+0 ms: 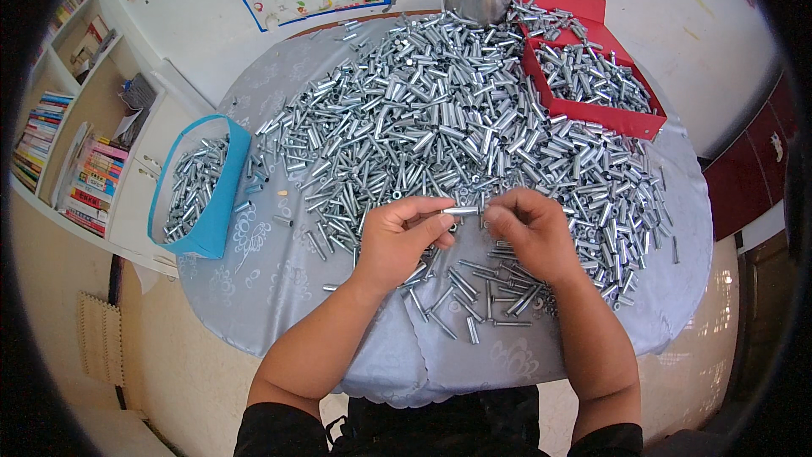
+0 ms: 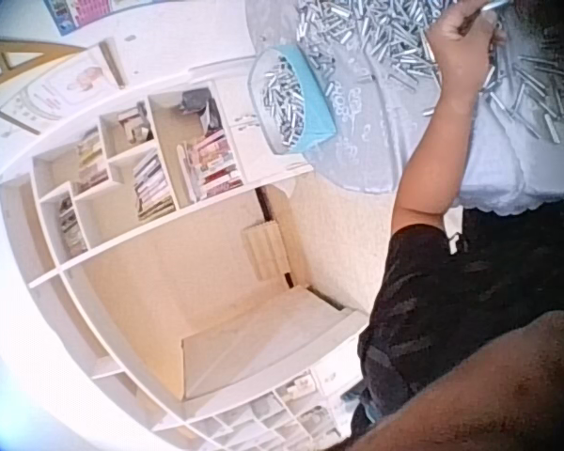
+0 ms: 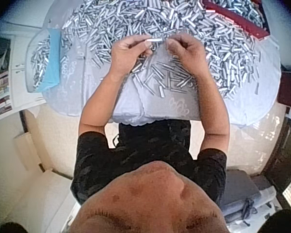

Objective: The person repeatedly picks up small metal sleeves and cylindrical pins from a large pile on a table. They insert the pins into the sleeves by hand and place the assembled units into a red box. The task involves continuous manual assembly of these fastener components.

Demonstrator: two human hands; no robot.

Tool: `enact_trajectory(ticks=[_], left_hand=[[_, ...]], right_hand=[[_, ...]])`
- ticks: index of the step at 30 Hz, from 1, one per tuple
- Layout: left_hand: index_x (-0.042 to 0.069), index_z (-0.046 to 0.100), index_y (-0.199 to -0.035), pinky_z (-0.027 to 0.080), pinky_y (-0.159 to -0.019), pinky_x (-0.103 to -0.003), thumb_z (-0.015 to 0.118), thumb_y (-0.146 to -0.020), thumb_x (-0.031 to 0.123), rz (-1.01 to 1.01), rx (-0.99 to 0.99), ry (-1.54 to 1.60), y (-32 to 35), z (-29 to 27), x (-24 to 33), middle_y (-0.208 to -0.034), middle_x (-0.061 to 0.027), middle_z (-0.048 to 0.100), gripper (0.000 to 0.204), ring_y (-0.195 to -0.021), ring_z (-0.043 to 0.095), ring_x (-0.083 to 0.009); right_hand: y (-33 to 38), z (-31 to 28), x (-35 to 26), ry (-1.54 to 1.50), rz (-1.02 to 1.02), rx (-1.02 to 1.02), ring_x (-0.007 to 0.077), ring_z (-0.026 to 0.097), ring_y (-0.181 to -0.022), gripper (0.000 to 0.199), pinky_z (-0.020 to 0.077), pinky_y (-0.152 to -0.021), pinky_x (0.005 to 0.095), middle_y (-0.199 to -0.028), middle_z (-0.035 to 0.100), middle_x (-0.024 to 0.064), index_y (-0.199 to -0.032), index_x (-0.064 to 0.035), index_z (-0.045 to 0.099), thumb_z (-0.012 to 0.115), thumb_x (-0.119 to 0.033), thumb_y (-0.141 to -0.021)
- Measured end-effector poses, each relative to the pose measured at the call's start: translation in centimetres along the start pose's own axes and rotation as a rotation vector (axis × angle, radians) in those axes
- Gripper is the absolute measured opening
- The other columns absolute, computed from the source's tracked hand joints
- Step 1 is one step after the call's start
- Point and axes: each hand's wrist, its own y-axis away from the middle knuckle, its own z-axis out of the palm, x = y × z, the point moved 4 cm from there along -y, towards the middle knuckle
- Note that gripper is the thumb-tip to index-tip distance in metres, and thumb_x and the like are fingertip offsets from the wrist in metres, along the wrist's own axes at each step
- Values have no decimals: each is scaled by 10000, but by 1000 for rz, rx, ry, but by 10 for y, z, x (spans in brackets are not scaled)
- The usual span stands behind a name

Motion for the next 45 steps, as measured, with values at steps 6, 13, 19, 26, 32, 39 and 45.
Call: enact_trajectory(ticks=[6, 13, 19, 26, 32, 39, 45], left_hand=[[-41, 654, -1088, 544, -641, -233, 636, -872, -9, 17, -22, -1, -2, 2, -1, -923, -123, 699, 219, -705, 658, -129], [-38, 655, -1087, 548, -638, -233, 637, -872, -6, 6, -6, 2, -1, 1, 1, -917, -117, 697, 218, -707, 659, -130], [-35, 660, -1079, 555, -638, -233, 641, -872, -1, 9, -8, -10, -1, 1, 0, -918, -116, 697, 211, -711, 663, -131], [-30, 651, -1107, 552, -658, -231, 639, -886, 22, -1, -16, -8, -1, 0, -1, -914, -104, 698, 227, -728, 667, -128], [-35, 658, -1083, 554, -640, -231, 641, -872, -4, 2, -2, 0, -1, 0, -1, -931, -119, 699, 214, -714, 665, -132], [-36, 652, -1096, 553, -652, -231, 634, -883, 8, 9, -15, -10, -1, 0, -1, -923, -106, 698, 218, -722, 665, -127], [-33, 653, -1091, 552, -650, -232, 634, -880, 2, 4, -15, -2, 0, 0, -1, -926, -114, 699, 215, -718, 663, -129]], right_hand=[[-1, 2, 1, -87, -94, 24, 73, 525, -617, 192, 424, -559, 235, -693, 587, 7, -886, 12, 641, 611, -172, -930], [-1, -3, 6, -109, 39, -36, 71, 522, -616, 184, 423, -565, 223, -698, 589, 7, -891, 7, 649, 616, -171, -926], [0, -3, 9, 62, 17, -100, 72, 525, -622, 210, 425, -570, 227, -701, 587, 11, -909, 12, 649, 608, -192, -937], [-1, 1, 3, -121, 33, -18, 71, 534, -643, 200, 435, -587, 228, -754, 605, 17, -953, 6, 655, 611, -187, -932], [0, 0, 10, -50, -10, -58, 77, 547, -664, 197, 443, -600, 228, -767, 607, 16, -968, 9, 657, 623, -181, -926], [-1, 0, 3, -182, 56, -22, 79, 540, -657, 174, 444, -609, 230, -760, 613, 20, -959, 13, 654, 630, -154, -916], [1, 0, 10, -12, 25, -91, 77, 550, -678, 160, 447, -619, 223, -792, 616, 13, -1006, -1, 651, 642, -118, -898]])
